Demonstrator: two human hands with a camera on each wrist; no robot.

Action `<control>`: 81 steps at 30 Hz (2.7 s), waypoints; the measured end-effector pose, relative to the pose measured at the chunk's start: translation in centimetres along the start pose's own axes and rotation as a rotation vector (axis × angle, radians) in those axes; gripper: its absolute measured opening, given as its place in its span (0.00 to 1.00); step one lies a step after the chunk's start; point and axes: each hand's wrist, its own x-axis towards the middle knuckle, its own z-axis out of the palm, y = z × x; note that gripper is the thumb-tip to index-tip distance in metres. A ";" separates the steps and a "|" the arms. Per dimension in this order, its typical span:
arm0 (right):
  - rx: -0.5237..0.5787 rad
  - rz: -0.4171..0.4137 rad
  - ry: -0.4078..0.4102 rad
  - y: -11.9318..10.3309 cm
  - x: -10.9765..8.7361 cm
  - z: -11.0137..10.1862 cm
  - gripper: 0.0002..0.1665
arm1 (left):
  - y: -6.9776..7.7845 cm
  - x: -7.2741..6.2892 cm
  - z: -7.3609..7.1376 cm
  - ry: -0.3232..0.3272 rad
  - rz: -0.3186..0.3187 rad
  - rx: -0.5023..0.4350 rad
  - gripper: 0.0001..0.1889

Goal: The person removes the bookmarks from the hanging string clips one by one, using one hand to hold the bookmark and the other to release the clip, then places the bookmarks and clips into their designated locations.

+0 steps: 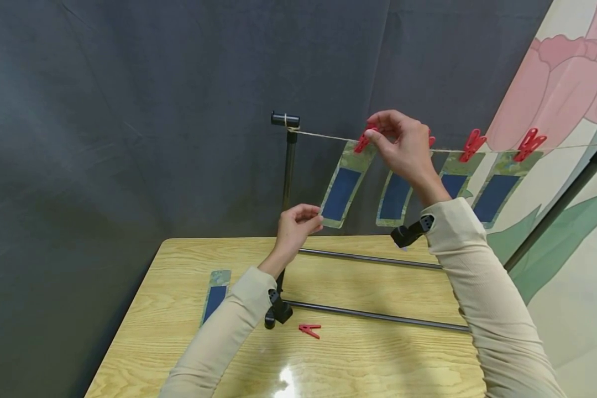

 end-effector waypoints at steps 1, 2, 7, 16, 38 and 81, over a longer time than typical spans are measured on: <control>-0.004 -0.007 0.013 0.0 0.0 0.0 0.15 | 0.4 -0.2 0.0 -0.001 0.000 0.005 0.12; -0.009 -0.013 0.026 0.0 0.0 0.0 0.15 | 0.8 -0.4 0.1 -0.003 0.000 0.010 0.11; -0.019 -0.019 0.078 0.0 -0.1 0.0 0.13 | 2.1 -1.3 0.3 -0.003 0.009 0.017 0.11; -0.012 -0.070 0.143 -0.2 -0.2 0.1 0.11 | 2.1 -1.3 0.0 0.005 0.003 0.032 0.11; -0.004 -0.138 0.212 -0.7 -0.4 0.0 0.11 | -0.5 -0.2 -1.5 0.029 0.001 0.037 0.10; 0.207 -0.093 0.122 -3.6 -3.4 -1.7 0.18 | -0.1 -1.4 -3.4 0.038 0.005 0.020 0.09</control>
